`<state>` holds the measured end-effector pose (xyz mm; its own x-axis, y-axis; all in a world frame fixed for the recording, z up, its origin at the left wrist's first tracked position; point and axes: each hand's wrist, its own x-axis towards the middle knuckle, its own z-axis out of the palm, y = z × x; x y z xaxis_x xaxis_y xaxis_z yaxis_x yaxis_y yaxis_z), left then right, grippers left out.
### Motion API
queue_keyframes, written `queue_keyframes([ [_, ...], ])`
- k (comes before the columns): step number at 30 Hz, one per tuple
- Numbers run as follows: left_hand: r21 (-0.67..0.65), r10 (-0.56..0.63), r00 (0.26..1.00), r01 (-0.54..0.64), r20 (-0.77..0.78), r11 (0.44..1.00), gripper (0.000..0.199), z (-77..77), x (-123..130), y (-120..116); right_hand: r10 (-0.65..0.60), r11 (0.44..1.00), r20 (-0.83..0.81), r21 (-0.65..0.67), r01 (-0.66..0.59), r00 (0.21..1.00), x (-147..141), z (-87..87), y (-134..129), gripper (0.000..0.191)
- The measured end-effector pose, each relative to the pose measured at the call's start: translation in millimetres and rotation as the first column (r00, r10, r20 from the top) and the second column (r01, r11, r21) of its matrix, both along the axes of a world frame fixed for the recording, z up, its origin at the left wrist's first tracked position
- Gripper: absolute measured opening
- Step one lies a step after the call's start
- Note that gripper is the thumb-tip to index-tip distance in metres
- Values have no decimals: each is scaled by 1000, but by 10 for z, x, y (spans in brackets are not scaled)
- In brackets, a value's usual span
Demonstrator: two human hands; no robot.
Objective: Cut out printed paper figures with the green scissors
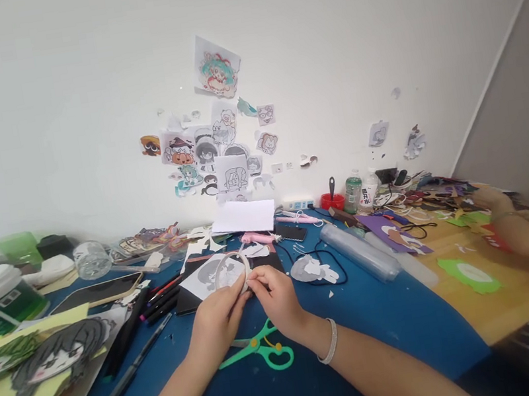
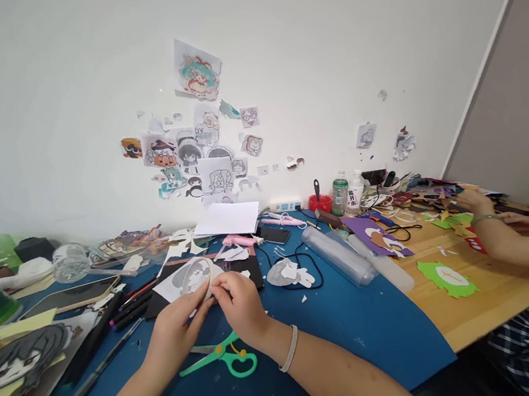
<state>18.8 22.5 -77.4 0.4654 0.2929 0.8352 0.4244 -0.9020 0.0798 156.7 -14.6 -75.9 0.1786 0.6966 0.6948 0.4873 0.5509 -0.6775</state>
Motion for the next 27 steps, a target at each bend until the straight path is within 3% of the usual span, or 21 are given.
queue_keyframes([
  [12,69,-4,1000,4,-2,998,40,13,2,-39,-20,999,-25,42,21,1000,-23,14,-58,11],
  [17,30,52,998,-51,-32,998,33,30,16,-56,-22,1000,19,5,22,1000,0,0,-22,11],
  [21,30,139,990,-138,-5,990,27,31,4,-40,-60,992,112,120,47,992,8,56,-24,13],
  [24,-19,241,970,-241,-4,970,25,42,-17,-23,15,982,129,185,-39,992,8,105,-38,13],
  [27,-111,256,966,-259,-42,960,27,72,-20,-19,130,985,57,103,-136,990,10,113,-35,9],
])
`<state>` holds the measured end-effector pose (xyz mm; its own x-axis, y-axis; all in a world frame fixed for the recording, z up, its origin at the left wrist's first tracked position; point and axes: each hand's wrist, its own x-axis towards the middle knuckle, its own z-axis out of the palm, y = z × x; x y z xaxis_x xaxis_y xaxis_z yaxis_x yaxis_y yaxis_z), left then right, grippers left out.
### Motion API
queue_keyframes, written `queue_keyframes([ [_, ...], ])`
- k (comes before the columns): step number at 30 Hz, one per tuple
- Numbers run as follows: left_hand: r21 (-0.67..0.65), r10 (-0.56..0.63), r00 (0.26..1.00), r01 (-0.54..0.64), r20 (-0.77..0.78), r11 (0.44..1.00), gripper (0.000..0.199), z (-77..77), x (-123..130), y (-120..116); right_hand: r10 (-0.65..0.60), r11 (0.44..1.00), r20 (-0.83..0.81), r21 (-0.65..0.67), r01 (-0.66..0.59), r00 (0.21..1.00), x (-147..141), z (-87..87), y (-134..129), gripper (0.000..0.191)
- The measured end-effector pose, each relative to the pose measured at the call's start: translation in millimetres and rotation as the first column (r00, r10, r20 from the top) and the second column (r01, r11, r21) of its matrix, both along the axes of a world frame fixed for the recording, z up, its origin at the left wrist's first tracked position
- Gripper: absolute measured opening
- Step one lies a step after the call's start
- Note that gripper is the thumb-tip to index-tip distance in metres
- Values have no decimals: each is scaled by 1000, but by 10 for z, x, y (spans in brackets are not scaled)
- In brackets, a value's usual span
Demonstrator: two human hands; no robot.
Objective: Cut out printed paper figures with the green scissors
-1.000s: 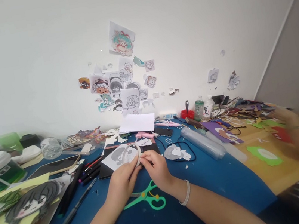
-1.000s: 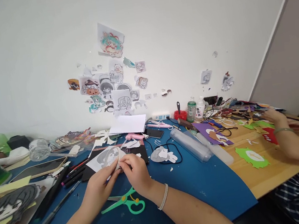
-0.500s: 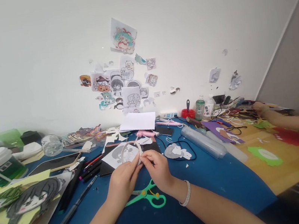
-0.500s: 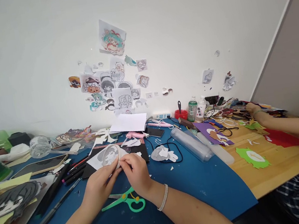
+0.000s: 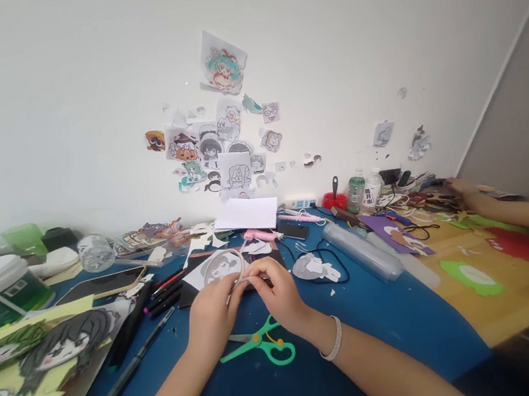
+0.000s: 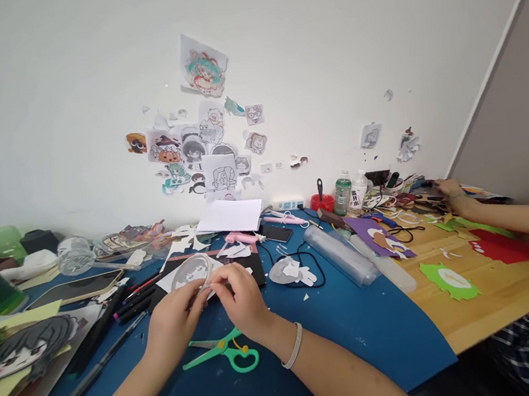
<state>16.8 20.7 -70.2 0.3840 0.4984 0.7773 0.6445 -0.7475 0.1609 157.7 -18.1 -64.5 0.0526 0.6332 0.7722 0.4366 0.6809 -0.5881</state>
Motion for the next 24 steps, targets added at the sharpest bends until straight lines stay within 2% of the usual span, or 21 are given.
queue_keyframes([
  [3,-91,-64,998,65,14,994,27,26,20,-3,-15,996,-99,-90,7,995,13,-21,22,6],
  [7,-184,-111,992,120,56,976,29,16,42,20,-57,995,-128,-83,47,990,33,-13,23,11],
  [14,-283,-66,987,105,144,953,36,-26,40,101,-56,998,41,6,56,998,39,94,-61,8],
  [17,-329,-44,983,101,177,939,36,5,68,68,-7,999,85,37,4,996,54,114,-60,9],
  [20,-350,-48,976,121,211,929,37,72,45,55,-4,992,145,122,-14,989,63,117,-87,10],
  [22,-378,7,969,89,247,921,36,125,-37,103,-37,980,164,200,3,986,79,116,-132,13],
  [24,-420,134,951,-4,280,908,34,166,-155,193,-90,964,153,260,48,984,137,126,-176,16],
])
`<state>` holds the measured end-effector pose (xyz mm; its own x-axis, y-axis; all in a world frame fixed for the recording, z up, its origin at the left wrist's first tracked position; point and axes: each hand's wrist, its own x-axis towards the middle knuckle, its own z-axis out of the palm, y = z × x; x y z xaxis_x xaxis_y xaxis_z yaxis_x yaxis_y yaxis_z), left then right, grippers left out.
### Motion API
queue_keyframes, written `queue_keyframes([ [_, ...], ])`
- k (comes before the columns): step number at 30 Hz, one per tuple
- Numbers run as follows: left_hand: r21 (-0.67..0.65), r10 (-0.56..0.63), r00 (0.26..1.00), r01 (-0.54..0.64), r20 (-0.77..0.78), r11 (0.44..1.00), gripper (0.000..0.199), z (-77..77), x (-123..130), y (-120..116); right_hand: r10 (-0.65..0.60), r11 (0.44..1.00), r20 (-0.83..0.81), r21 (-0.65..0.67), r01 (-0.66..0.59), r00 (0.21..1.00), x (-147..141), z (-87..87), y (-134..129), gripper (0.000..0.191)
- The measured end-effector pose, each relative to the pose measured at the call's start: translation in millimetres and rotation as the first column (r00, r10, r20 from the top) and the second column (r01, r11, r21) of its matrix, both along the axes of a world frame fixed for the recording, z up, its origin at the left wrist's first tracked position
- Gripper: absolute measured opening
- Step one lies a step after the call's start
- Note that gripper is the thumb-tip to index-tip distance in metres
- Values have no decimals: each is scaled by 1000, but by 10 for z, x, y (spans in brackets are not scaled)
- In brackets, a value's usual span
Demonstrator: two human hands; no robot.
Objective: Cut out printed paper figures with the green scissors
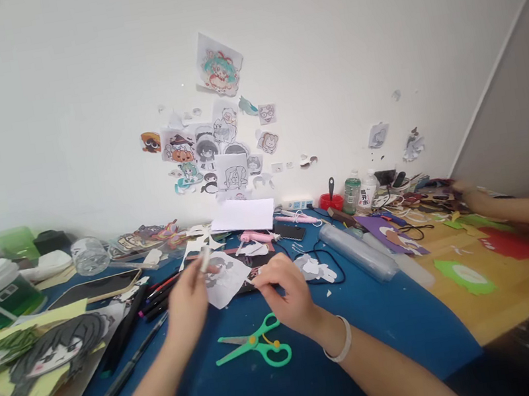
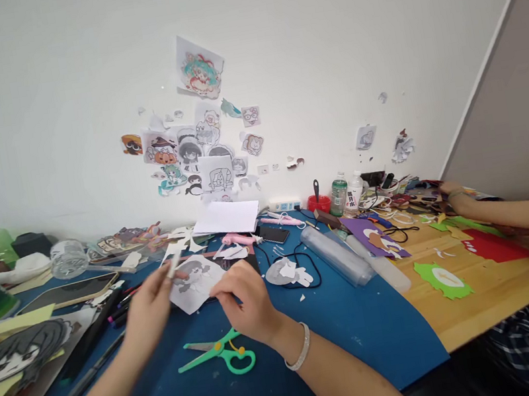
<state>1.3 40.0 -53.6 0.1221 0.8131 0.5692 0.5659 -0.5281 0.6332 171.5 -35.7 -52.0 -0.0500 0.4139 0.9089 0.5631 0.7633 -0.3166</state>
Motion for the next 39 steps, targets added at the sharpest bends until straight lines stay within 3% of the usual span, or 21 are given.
queue_keyframes([
  [2,58,104,994,-102,-23,993,32,9,-95,100,-74,997,2,18,74,997,138,28,-7,16],
  [5,176,72,982,-41,-177,984,36,-61,-105,198,-248,964,122,-71,257,961,520,75,79,15],
  [6,197,53,968,-4,-245,980,39,-103,-77,211,-341,919,161,-148,365,926,678,77,121,15],
  [8,214,32,933,49,-360,976,43,-197,-10,216,-494,758,286,-321,568,821,991,42,197,15],
  [10,235,35,902,74,-430,969,45,-282,35,208,-476,567,479,-474,674,738,1240,-32,240,15],
  [12,261,55,873,84,-485,962,46,-340,46,203,-425,432,582,-543,721,693,1379,-110,250,18],
  [14,270,76,839,86,-539,959,46,-369,36,202,-394,357,628,-568,741,671,1413,-160,246,22],
  [16,258,81,815,86,-574,962,44,-378,25,203,-381,330,642,-578,746,666,1387,-175,243,21],
  [19,233,47,796,120,-603,965,41,-379,27,197,-382,348,632,-577,739,674,1335,-159,247,12],
  [24,194,-14,784,170,-620,966,33,-357,56,165,-406,447,588,-539,713,699,1326,-100,222,6],
  [28,152,-81,867,177,-491,972,30,-282,89,99,-419,661,514,-393,639,749,1293,-20,190,10],
  [31,-104,-244,945,227,-219,968,35,-202,155,0,-418,812,454,-203,548,787,1130,26,183,10],
  [32,-245,-305,949,278,-82,929,39,-179,188,-42,-404,851,436,-143,505,804,1041,31,181,10],
  [33,-380,-357,931,356,70,854,45,-158,223,-87,-381,884,425,-93,458,821,940,29,177,10],
  [36,-581,-349,816,575,461,576,55,-122,327,-214,-277,954,481,34,299,832,626,2,153,11],
  [37,-595,-328,790,609,519,525,51,-116,352,-249,-245,966,519,61,250,819,539,-9,142,12],
  [39,-600,-317,773,629,549,494,41,-107,379,-299,-196,980,571,78,185,797,420,-25,126,13],
])
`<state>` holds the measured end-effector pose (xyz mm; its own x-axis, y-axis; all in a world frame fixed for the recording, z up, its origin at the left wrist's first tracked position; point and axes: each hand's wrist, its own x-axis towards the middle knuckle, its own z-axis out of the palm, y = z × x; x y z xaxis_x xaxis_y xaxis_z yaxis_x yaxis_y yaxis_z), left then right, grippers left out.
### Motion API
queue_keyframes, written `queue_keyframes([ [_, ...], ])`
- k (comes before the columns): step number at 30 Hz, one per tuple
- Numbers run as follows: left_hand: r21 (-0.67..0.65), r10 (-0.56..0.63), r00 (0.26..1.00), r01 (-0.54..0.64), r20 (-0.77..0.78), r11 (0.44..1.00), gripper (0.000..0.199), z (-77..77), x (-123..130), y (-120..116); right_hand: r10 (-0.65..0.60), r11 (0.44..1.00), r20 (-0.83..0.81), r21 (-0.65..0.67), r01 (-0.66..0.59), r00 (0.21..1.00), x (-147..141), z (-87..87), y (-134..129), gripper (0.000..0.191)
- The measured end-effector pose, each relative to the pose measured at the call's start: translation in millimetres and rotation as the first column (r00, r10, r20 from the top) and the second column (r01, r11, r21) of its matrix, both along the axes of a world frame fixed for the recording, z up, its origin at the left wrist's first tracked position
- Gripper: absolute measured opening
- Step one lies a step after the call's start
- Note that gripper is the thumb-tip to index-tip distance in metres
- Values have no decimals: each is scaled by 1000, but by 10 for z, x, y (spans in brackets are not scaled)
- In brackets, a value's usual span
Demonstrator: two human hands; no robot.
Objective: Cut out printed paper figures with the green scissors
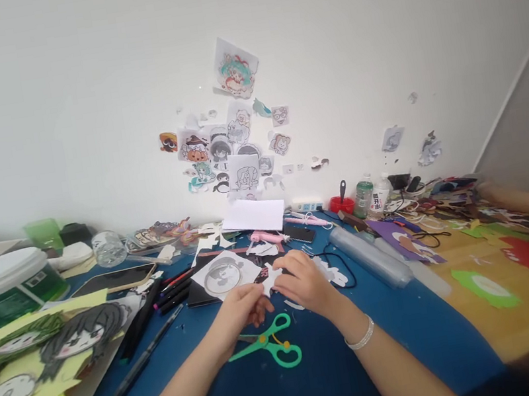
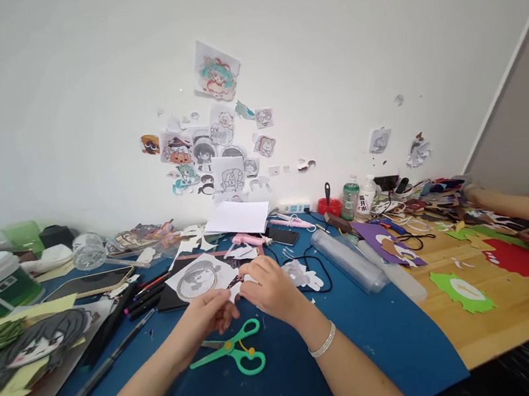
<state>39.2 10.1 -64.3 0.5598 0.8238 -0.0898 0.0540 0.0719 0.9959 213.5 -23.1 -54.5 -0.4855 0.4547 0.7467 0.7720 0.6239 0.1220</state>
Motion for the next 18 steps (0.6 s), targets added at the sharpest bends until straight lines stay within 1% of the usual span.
queue_keyframes([
  [2,45,22,1000,-21,-21,999,35,12,-1,-24,34,999,-15,-22,-35,999,-52,-8,-8,10],
  [3,77,51,998,-48,-33,996,34,20,-7,-28,45,998,-65,-40,-48,997,-63,-11,-9,7],
  [5,134,117,992,-109,-52,985,32,35,-18,-26,57,993,-262,-80,-81,963,-76,-17,-7,4],
  [6,150,143,988,-133,-57,980,30,40,-20,-21,57,988,-400,-109,-110,915,-87,-23,-4,5],
  [7,155,157,986,-147,-56,977,29,40,-18,-15,53,976,-537,-149,-156,842,-102,-31,0,7],
  [8,146,161,986,-153,-49,977,28,36,-13,-8,39,954,-649,-203,-223,760,-122,-42,5,8],
  [9,127,154,987,-148,-38,981,26,27,-5,-1,16,918,-727,-262,-298,686,-146,-55,10,10],
  [10,101,142,990,-139,-20,985,24,16,5,5,-17,873,-769,-323,-366,639,-171,-69,17,12],
  [11,73,125,992,-125,0,989,23,3,15,8,-52,829,-785,-379,-412,617,-194,-82,24,15],
  [12,48,110,994,-111,22,993,22,-10,25,8,-87,798,-786,-423,-430,612,-215,-93,32,16],
  [13,27,93,995,-95,45,995,22,-19,33,6,-120,784,-781,-454,-425,613,-231,-102,41,17],
  [15,-10,69,994,-69,82,998,24,-26,44,-9,-171,786,-779,-477,-393,603,-248,-112,58,18],
  [18,-66,52,992,-44,117,997,25,-11,53,-40,-202,788,-779,-489,-373,593,-248,-115,78,19],
])
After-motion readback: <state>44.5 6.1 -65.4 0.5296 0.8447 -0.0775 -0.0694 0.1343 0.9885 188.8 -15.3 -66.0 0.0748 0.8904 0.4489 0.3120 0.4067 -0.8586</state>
